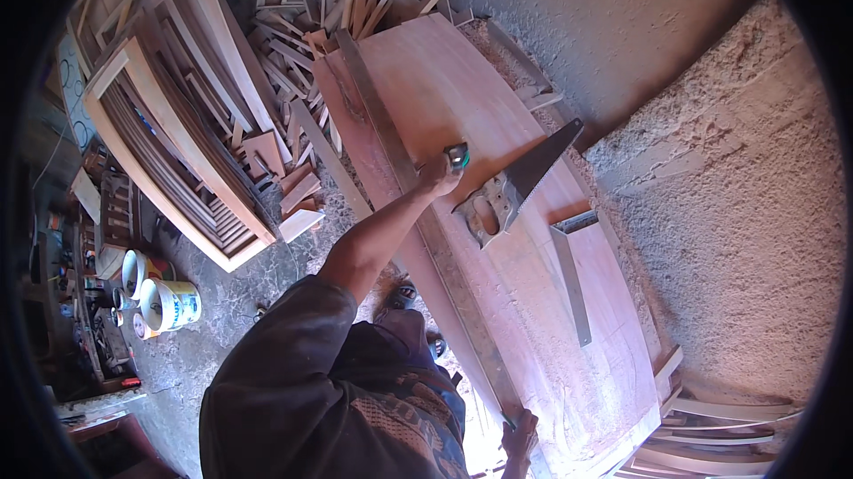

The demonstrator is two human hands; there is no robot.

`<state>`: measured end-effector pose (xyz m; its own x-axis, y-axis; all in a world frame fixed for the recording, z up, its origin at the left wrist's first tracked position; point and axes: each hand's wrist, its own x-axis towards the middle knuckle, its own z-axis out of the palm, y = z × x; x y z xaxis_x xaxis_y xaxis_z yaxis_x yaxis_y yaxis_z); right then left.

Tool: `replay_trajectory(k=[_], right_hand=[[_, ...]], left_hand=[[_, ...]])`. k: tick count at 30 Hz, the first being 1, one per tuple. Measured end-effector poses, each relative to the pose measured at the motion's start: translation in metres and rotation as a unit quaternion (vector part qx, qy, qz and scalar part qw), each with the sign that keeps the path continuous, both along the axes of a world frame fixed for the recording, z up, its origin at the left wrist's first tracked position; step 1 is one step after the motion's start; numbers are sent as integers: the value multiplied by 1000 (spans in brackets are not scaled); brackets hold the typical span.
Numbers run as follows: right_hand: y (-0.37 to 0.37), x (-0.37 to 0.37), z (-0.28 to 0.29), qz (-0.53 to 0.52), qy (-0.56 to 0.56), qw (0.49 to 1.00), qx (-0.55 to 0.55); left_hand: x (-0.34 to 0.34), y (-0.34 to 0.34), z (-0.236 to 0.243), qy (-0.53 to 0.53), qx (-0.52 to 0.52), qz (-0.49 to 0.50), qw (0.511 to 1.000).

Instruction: The person marks a large sheet of plywood with a pencil and a straightedge, then uses a circular saw to cut along the marked line. After cutting, the person measures the cut piece with a tape measure and repositions the plywood for further work.

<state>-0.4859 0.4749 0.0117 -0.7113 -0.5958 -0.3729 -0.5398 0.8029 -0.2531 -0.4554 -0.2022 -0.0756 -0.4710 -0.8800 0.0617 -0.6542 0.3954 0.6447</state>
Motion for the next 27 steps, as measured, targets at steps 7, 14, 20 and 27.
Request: replay_trajectory(k=[7, 14, 20, 27], right_hand=[[-8, 5, -11, 10, 1, 995, -100], [-7, -7, -28, 34, 18, 992, -117], [-8, -35, -26, -67, -20, 997, -16], [2, -43, -38, -56, 25, 998, -34]], left_hand=[[59, 50, 15, 119, -186, 66, 973], [112, 69, -11, -13, 147, 354, 924], [107, 71, -46, 16, -2, 156, 988], [114, 132, 30, -81, -181, -420, 886]])
